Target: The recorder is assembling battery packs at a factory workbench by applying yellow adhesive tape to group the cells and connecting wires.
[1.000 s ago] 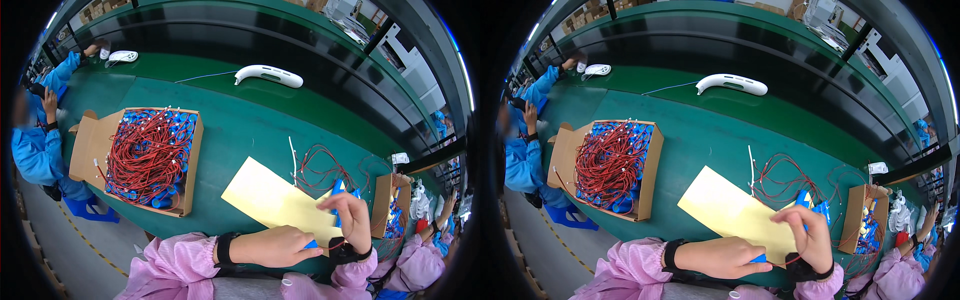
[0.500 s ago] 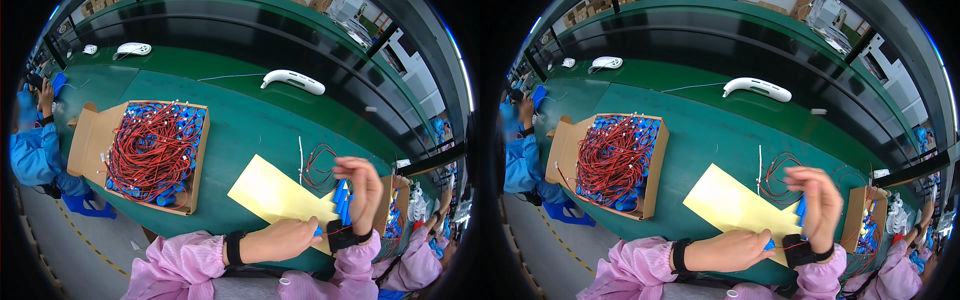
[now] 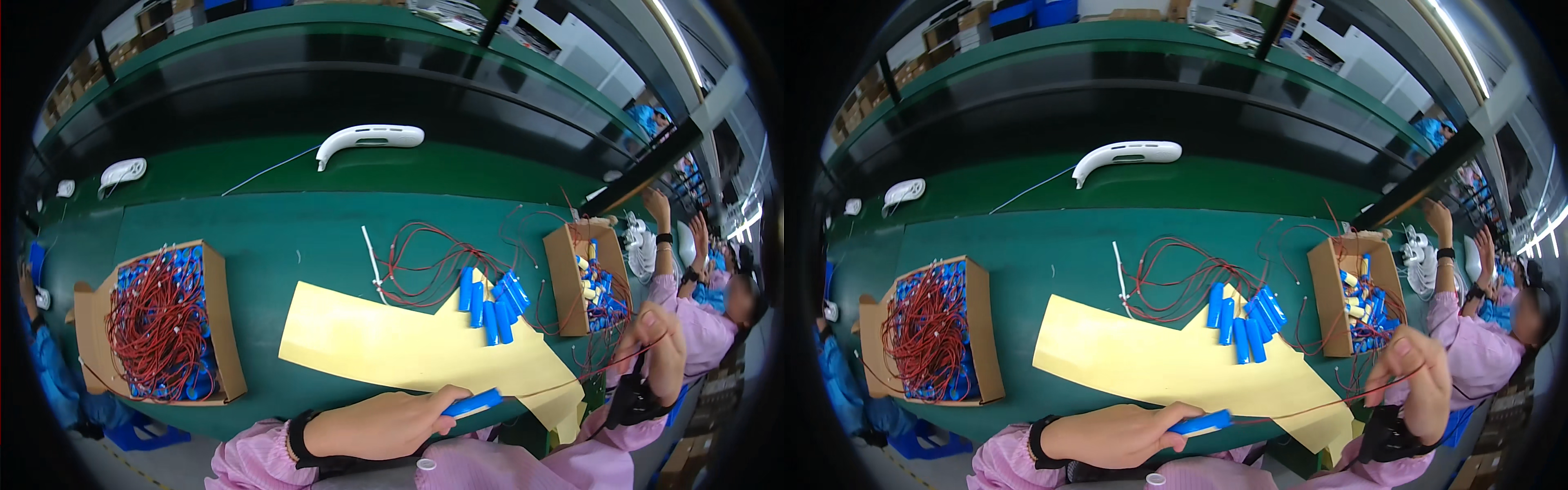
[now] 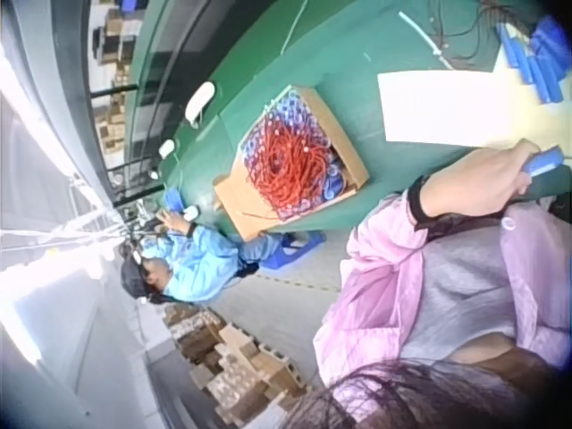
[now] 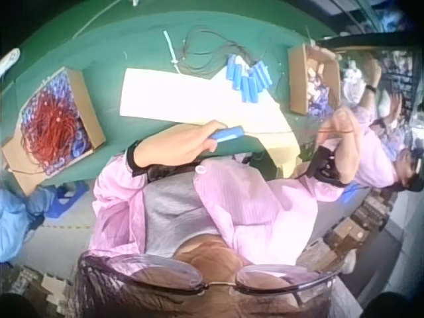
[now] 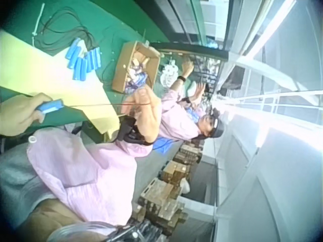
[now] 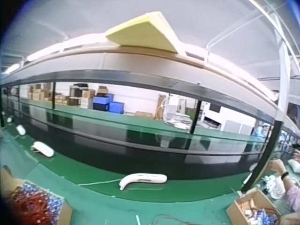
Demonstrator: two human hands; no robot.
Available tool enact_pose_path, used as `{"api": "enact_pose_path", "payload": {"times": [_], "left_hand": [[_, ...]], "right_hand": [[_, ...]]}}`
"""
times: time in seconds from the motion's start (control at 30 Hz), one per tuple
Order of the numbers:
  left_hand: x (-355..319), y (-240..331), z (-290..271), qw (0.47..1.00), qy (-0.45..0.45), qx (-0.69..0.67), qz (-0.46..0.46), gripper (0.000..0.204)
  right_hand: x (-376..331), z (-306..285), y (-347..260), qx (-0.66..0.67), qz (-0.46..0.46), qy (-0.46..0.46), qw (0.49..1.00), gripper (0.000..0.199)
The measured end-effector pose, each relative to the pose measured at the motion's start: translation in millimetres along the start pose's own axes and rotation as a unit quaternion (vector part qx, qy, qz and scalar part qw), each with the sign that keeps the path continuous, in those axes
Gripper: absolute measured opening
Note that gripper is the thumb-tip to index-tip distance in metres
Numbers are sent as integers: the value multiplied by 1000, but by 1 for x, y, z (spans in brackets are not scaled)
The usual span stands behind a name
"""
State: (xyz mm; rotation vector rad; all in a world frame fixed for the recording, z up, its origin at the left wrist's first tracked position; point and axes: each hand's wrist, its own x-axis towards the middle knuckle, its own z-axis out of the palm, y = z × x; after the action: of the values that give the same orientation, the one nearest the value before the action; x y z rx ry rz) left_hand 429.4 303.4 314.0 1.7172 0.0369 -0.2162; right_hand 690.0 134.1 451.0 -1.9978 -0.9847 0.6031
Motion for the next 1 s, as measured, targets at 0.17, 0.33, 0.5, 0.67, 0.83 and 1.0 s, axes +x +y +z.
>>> {"api": "enact_pose_path", "payload": {"times": [0.17,0.33,0.5,0.67,0.83,1.0], "left_hand": [[1,-11,-2,997,20,71,28,31],[-2,-7,-7,985,60,154,-57,26],[-19,-22,-15,946,199,244,-79,24],[-22,-18,-31,893,312,305,-105,24],[-19,-33,-26,877,328,332,-118,43],[-6,-34,-28,844,309,412,-149,52]], "right_hand": [[-2,-62,27,102,-62,154,981,29],[33,-102,63,44,-83,322,942,34],[58,-78,107,-303,-195,246,900,31],[62,-31,131,-359,-64,103,925,41],[56,75,36,-398,-129,129,899,75],[64,164,-2,-308,-234,-85,918,50]]}}
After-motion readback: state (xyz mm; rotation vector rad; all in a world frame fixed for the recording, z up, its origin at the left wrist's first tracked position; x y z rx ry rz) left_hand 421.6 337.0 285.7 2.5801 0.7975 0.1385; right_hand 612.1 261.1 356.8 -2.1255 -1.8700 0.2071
